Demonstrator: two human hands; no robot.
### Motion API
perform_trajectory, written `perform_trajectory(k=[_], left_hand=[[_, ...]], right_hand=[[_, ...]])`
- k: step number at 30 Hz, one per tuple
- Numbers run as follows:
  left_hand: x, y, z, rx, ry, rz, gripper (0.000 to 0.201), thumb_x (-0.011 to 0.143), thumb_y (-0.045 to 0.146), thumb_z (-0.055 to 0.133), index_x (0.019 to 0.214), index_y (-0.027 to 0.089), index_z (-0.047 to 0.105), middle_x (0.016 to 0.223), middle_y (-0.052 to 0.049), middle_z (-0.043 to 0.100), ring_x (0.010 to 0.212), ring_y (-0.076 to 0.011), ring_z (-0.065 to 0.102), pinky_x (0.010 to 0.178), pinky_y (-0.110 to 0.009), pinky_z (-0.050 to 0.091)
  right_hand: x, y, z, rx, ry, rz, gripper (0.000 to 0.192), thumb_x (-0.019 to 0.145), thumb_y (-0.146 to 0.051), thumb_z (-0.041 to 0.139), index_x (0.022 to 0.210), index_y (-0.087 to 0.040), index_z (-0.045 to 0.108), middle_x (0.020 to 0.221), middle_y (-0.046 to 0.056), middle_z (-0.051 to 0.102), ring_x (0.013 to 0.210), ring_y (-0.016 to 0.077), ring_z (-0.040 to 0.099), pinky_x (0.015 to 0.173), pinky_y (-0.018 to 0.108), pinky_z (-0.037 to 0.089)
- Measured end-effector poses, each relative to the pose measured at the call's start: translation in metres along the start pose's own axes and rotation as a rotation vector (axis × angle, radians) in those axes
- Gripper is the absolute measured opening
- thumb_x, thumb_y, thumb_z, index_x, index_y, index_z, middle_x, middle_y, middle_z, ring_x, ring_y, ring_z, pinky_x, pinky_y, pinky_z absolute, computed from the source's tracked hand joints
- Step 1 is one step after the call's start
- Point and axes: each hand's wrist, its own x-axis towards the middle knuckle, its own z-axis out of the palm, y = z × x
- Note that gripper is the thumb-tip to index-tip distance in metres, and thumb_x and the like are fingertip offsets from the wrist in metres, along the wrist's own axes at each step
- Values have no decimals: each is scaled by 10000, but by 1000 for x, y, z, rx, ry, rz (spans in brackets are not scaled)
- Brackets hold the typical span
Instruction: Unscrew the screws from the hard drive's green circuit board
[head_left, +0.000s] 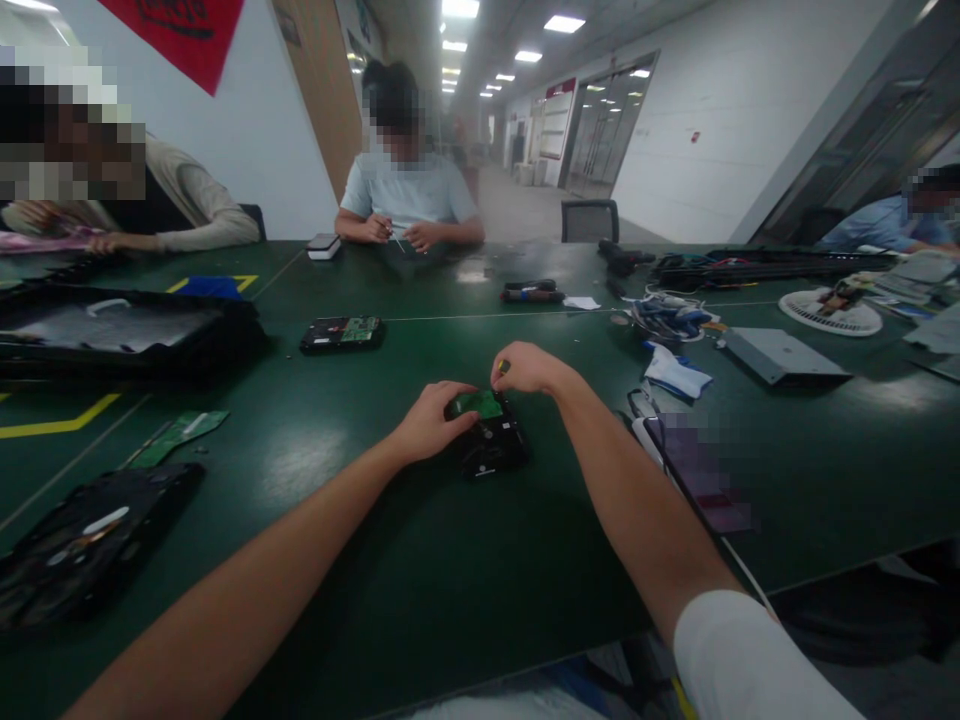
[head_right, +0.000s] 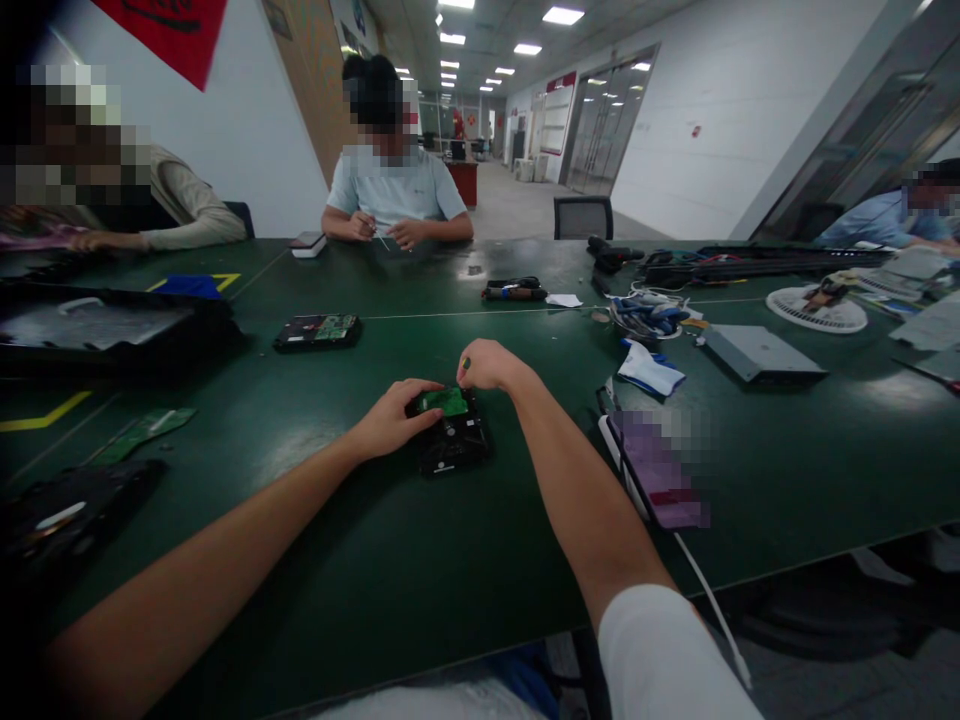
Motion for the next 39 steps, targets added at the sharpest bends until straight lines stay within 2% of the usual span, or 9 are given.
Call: perform_trajectory(k=[5,9,12,17,23,32,39], left_hand=[[0,0,-1,0,-6,-14,464,889,453,635,1319,276,629,1284,-71,653,1207,-288,561,1064,-485,449],[0,1,-2,-15,-16,-15,460,888,452,636,1313,275,639,1295,-75,650,1218,-294,556,1070,-492,447],[0,1,-2,-23,-13,-11,459,888,444,643,1315,276,639,1308,-72,648,1233,-290,554,1085,-489,441],[0,0,-3,-45,-6,-8,472,877,456,658,1314,278,640,1299,-68,659,1209,-286,577,1062,-481,466],[1,4,-4,-48,-2,-27,469,864,456,677,1295,271,652,1278,-65,678,1202,-291,588,1058,-484,469],[2,1,0,-32,15,-18,433,885,425,662,1279,245,654,1267,-75,681,1183,-290,591,1045,-484,469],[4,2,-3,-48,18,50,357,879,377,685,1216,259,679,1218,-64,703,1162,-277,618,1067,-478,448]], right_hand=[[1,0,0,37,-42,77,185,747,-181,729,909,-148,812,777,45,775,677,139,696,575,179,466],[2,4,0,39,-50,116,176,712,-171,731,861,-131,815,702,51,756,661,151,689,560,188,463],[3,5,-1,41,-42,105,181,735,-182,733,892,-142,815,748,44,765,671,141,683,577,190,458],[3,6,1,44,-24,64,157,755,-175,766,906,-174,809,873,21,780,797,133,686,646,183,449],[3,5,7,165,-113,-31,143,748,-178,785,890,-184,794,866,5,776,835,136,687,695,192,467],[8,3,14,158,-125,-20,135,747,-161,782,882,-164,786,834,18,769,797,142,679,657,205,454],[9,3,16,182,-146,0,127,732,-174,786,859,-170,790,818,23,765,784,155,670,640,216,454]])
